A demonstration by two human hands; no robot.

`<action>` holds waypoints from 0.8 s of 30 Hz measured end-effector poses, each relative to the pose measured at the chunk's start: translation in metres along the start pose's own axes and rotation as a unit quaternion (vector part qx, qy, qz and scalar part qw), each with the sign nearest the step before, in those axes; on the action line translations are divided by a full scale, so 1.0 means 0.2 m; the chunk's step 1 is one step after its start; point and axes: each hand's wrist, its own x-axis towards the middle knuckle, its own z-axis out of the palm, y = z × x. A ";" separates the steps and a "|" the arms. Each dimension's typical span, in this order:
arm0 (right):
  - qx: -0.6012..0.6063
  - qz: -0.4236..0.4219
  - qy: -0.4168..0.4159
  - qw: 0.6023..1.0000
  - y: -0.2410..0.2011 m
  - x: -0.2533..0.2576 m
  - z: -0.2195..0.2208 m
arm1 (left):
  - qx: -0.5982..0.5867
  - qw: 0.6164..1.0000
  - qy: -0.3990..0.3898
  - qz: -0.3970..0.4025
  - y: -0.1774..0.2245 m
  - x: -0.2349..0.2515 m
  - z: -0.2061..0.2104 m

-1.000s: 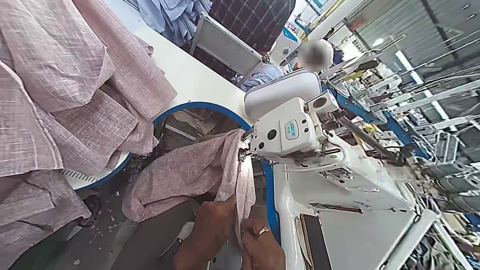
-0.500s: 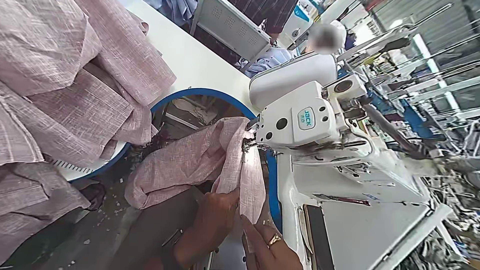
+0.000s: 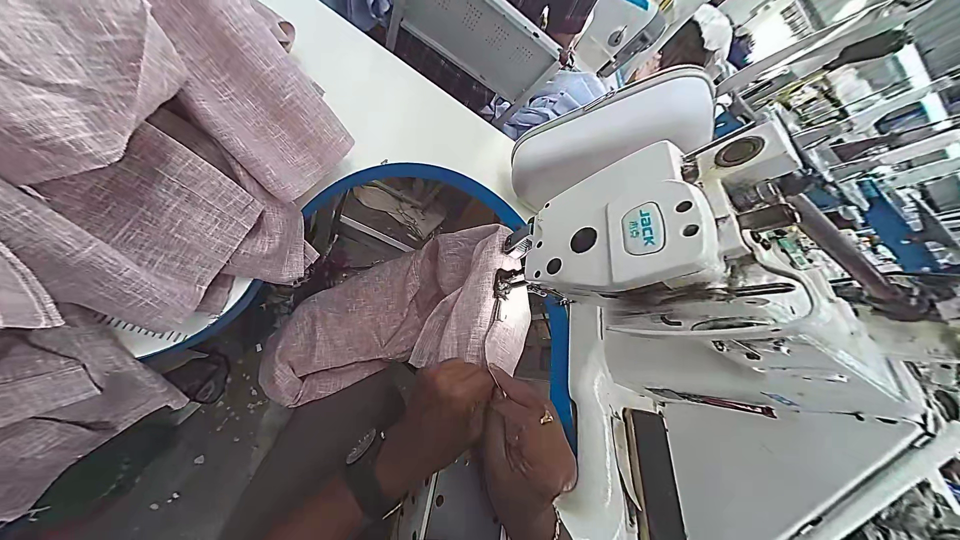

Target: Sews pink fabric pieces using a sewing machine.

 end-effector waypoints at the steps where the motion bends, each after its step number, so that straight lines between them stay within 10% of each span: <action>1: 0.002 0.003 -0.003 1.000 0.01 0.01 0.01 | 0.011 1.000 0.005 0.003 -0.02 0.03 0.01; 11: 0.078 0.132 -0.018 0.988 0.05 0.04 0.05 | 0.104 0.993 0.023 -0.048 -0.02 0.10 0.06; 15: 0.074 0.144 -0.027 0.987 0.01 0.02 0.06 | -0.026 0.987 0.017 -0.157 -0.06 0.18 0.03; 20: -0.043 0.082 -0.073 0.993 -0.04 0.04 0.06 | -0.426 0.771 -0.099 -0.463 -0.43 0.66 0.13; 24: -0.082 0.051 -0.078 0.992 -0.03 0.04 0.08 | -0.338 0.826 -0.130 -0.431 -0.64 0.97 0.29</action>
